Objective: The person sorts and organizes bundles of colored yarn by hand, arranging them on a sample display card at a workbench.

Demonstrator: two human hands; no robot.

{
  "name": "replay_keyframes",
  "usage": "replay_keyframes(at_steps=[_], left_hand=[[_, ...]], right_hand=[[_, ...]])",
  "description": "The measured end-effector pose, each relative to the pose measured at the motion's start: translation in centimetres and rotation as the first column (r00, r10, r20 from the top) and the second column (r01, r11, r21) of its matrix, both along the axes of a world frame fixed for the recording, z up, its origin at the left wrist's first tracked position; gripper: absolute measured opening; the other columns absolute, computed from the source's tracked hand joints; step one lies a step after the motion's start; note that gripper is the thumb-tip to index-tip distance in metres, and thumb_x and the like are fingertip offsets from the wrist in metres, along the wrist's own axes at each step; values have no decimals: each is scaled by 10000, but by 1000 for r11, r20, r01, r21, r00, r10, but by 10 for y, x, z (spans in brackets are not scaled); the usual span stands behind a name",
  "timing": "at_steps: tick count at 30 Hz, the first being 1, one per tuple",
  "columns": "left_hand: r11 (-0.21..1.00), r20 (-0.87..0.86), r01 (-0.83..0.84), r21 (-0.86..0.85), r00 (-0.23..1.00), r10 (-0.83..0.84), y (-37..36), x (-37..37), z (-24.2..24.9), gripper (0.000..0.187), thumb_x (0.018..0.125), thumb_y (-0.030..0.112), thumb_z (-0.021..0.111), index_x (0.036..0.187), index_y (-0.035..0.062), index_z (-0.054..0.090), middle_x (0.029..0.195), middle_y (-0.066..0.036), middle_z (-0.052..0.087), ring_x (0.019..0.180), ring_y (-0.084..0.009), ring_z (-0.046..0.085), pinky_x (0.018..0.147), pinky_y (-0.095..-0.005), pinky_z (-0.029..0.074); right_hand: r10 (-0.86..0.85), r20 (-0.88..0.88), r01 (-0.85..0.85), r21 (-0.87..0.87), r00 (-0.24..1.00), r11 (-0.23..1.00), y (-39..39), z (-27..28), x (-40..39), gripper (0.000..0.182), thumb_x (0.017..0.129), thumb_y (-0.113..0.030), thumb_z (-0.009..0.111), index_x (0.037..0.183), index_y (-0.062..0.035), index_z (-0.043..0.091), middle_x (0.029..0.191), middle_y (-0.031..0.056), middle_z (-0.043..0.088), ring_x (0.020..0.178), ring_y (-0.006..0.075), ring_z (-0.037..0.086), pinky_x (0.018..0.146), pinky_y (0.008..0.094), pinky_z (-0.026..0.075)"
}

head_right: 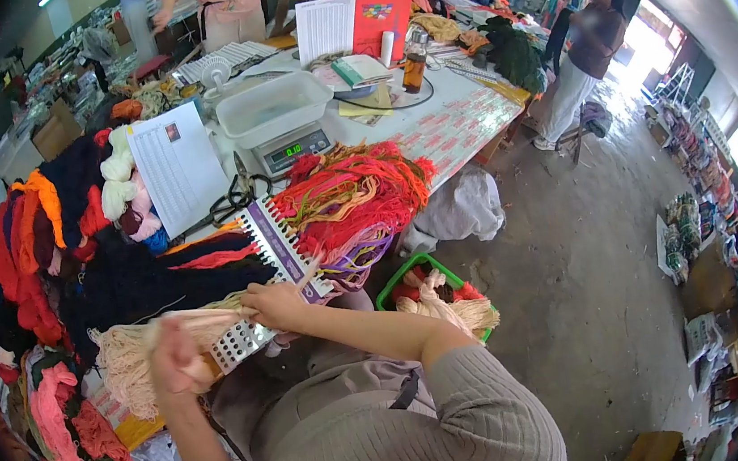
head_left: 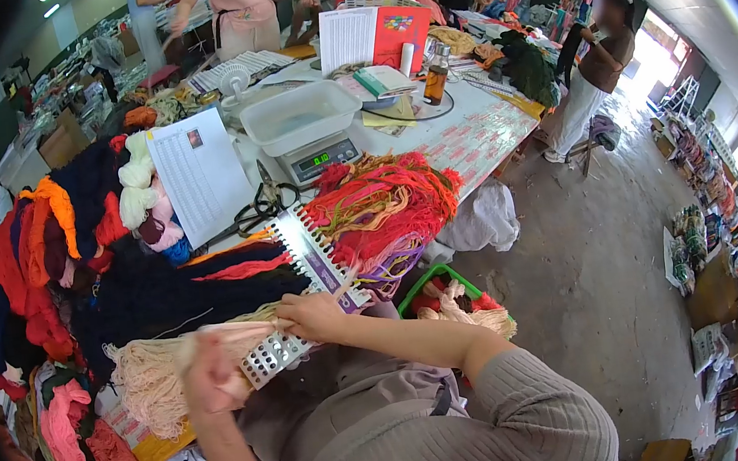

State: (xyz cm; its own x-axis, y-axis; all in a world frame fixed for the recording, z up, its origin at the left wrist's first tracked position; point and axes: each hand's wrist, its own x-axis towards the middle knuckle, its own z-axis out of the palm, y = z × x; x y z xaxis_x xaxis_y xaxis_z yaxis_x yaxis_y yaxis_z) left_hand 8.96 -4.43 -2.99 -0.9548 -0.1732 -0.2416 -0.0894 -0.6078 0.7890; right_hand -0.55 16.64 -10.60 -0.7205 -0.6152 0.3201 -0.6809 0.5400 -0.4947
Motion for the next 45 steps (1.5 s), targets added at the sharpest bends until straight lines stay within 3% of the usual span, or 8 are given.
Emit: replay_keyframes(at_steps=[10,23,25,26,28,34,35,45], left_hand=[[651,-117,-402,-644,893,435,-141,52,-73,533,969,399,304,1444,172,221,1433,-79,288,1282,-223,333,1094,-331,182],[-411,17,-74,-909,977,-212,7,-27,-87,90,807,173,543,832,96,583,821,-106,585,767,-271,548,707,-371,452],[-343,111,57,-938,984,-140,-27,-10,-56,82,814,159,543,847,93,580,865,-104,594,796,-293,549,735,-398,437],[497,-188,-123,-859,979,-83,-42,-1,-58,167,843,135,527,986,98,605,949,-129,612,869,-276,571,789,-386,438],[-349,-283,-358,-866,926,-249,-51,13,-30,240,851,171,526,1048,49,589,898,-129,569,850,-294,551,762,-378,460],[277,-125,-32,-960,937,-327,-2,-25,-141,313,910,180,439,1190,87,540,1168,-181,555,1057,-295,535,919,-395,409],[-312,167,61,-948,931,-325,22,-26,-70,262,873,187,467,1075,60,574,1094,-151,583,1001,-292,551,886,-381,426],[-280,-80,-188,-942,931,-356,-6,-19,-100,164,849,209,496,928,106,596,893,-111,595,792,-288,567,719,-410,461]], right_hand=[[-160,217,226,-324,963,918,11,-42,-8,110,793,-97,575,877,-64,513,685,146,537,552,313,551,514,405,458],[-135,216,195,-285,967,939,9,-17,-4,179,732,-38,615,885,-49,523,738,90,520,608,223,549,545,308,451],[-55,65,63,-121,996,991,4,-3,3,219,747,-178,643,905,-66,540,781,97,532,666,258,584,560,350,469],[-32,7,32,-11,999,999,3,4,5,307,744,-292,653,933,-75,546,826,93,545,707,279,601,570,382,479],[-32,-32,32,-1,999,999,-3,7,8,340,741,-319,658,973,-91,558,838,63,541,696,256,595,555,366,467],[-59,33,57,69,998,996,-4,12,9,373,735,-326,657,1019,-109,555,870,59,544,731,255,602,586,380,469],[-66,46,63,72,997,995,-5,14,9,375,734,-326,655,1024,-110,556,870,58,544,731,253,602,588,379,469],[-80,134,74,54,988,996,-5,14,5,372,706,-305,638,998,-88,561,905,91,560,814,304,603,649,416,488]])
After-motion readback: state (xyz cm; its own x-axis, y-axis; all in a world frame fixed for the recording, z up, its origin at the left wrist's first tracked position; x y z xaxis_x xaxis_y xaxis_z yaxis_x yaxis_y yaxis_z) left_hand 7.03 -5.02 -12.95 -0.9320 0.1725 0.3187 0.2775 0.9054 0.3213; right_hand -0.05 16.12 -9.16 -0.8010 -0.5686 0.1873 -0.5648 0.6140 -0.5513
